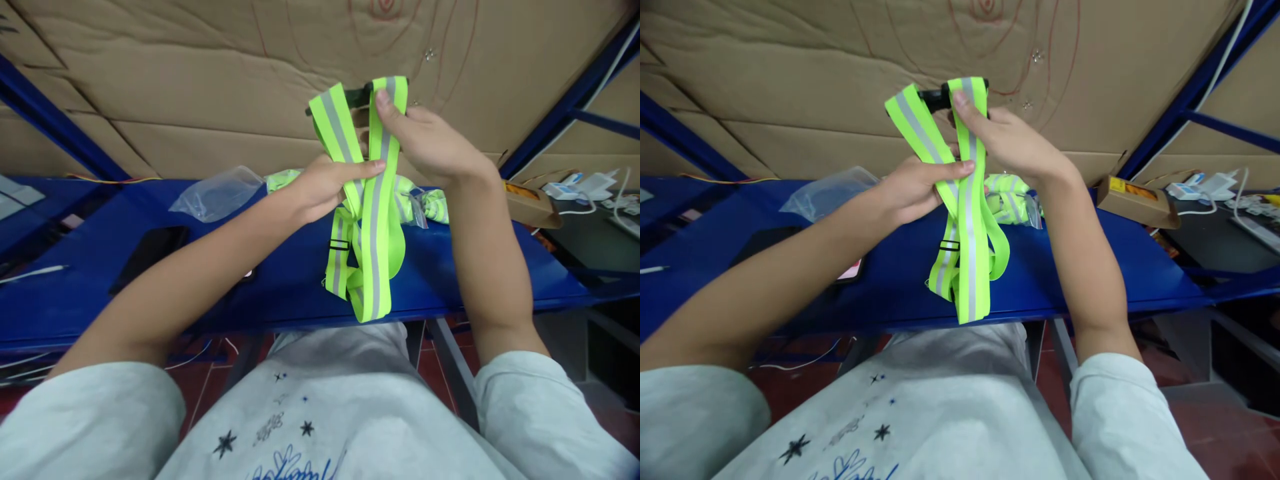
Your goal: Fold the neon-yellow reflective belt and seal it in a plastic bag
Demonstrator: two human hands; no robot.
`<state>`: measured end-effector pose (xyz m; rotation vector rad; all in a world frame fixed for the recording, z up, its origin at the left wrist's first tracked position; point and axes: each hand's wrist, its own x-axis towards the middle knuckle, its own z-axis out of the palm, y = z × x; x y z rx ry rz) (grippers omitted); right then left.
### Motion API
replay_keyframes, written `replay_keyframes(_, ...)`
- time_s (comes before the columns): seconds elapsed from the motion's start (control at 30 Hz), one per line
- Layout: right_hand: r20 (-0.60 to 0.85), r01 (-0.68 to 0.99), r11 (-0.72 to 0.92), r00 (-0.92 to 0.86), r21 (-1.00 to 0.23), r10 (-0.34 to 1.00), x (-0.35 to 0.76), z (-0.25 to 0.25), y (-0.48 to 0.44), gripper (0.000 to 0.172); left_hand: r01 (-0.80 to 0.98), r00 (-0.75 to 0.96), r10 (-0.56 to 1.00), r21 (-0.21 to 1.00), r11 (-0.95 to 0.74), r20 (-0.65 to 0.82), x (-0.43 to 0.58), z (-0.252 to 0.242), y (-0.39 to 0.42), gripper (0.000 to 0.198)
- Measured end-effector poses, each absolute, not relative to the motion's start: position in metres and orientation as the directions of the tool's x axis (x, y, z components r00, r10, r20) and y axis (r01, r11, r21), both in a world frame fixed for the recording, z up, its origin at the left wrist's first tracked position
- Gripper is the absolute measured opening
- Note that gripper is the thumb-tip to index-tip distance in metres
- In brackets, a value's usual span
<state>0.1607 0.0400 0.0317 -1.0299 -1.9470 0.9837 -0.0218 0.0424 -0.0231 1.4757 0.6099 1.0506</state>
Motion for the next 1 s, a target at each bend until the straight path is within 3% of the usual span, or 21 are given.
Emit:
replay_keyframes(0.07,0.391,0.449,0.541,-0.386,-0.711,0.835,0.167,0.036,0.036,0.039,-0.22,0.503,0.839,0.969,-0.109,0.209,-0.019,-0.029,0.044,0.011)
replay_keyframes(0.17,0.541,0.508,0.712,-0.466,-0.484,0.7,0.174,0.047,0.028,0.057,-0.218,0.555,0.818,0.975,-0.032,0.151,-0.017,-0.034,0.045,0.025)
replay_keyframes(0.2,0.508,0.549,0.724,-0.519,-0.419,0.687,0.175,0.051,0.026,0.052,-0.226,0.567,0.81,0.974,-0.026,0.153,-0.017,-0.035,0.045,0.03)
replay_keyframes(0.27,0.386,0.659,0.685,-0.571,-0.311,0.724,0.175,0.056,0.023,0.025,-0.251,0.596,0.784,0.968,-0.025,0.175,-0.018,-0.038,0.043,0.033)
replay_keyframes(0.33,0.285,0.732,0.622,-0.556,-0.277,0.781,0.172,0.056,0.024,0.028,-0.258,0.63,0.752,0.966,-0.035,0.195,-0.02,-0.041,0.039,0.029)
replay_keyframes(0.47,0.197,0.709,0.532,-0.504,-0.462,0.841,0.167,0.046,0.036,0.036,-0.218,0.65,0.738,0.975,-0.052,0.185,-0.025,-0.043,0.036,0.024)
replay_keyframes(0.67,0.319,0.646,0.51,-0.398,-0.568,0.86,0.163,0.043,0.034,0.047,-0.173,0.706,0.694,0.985,-0.021,0.139,-0.03,-0.037,0.043,0.024)
replay_keyframes(0.77,0.236,0.535,0.417,-0.374,-0.735,0.897,0.161,0.044,0.03,0.036,-0.098,0.738,0.662,0.991,-0.09,0.134,-0.033,-0.03,0.04,0.028)
replay_keyframes(0.87,0.202,0.326,0.324,-0.355,-0.888,0.913,0.162,0.042,0.035,0.007,-0.058,0.71,0.685,0.983,-0.172,0.162,-0.034,-0.024,0.037,0.025)
replay_keyframes(1.0,0.188,0.188,0.282,-0.403,-0.941,0.896,0.164,0.039,0.049,0.009,-0.109,0.714,0.669,0.977,-0.183,0.205,-0.031,-0.024,0.038,0.033)
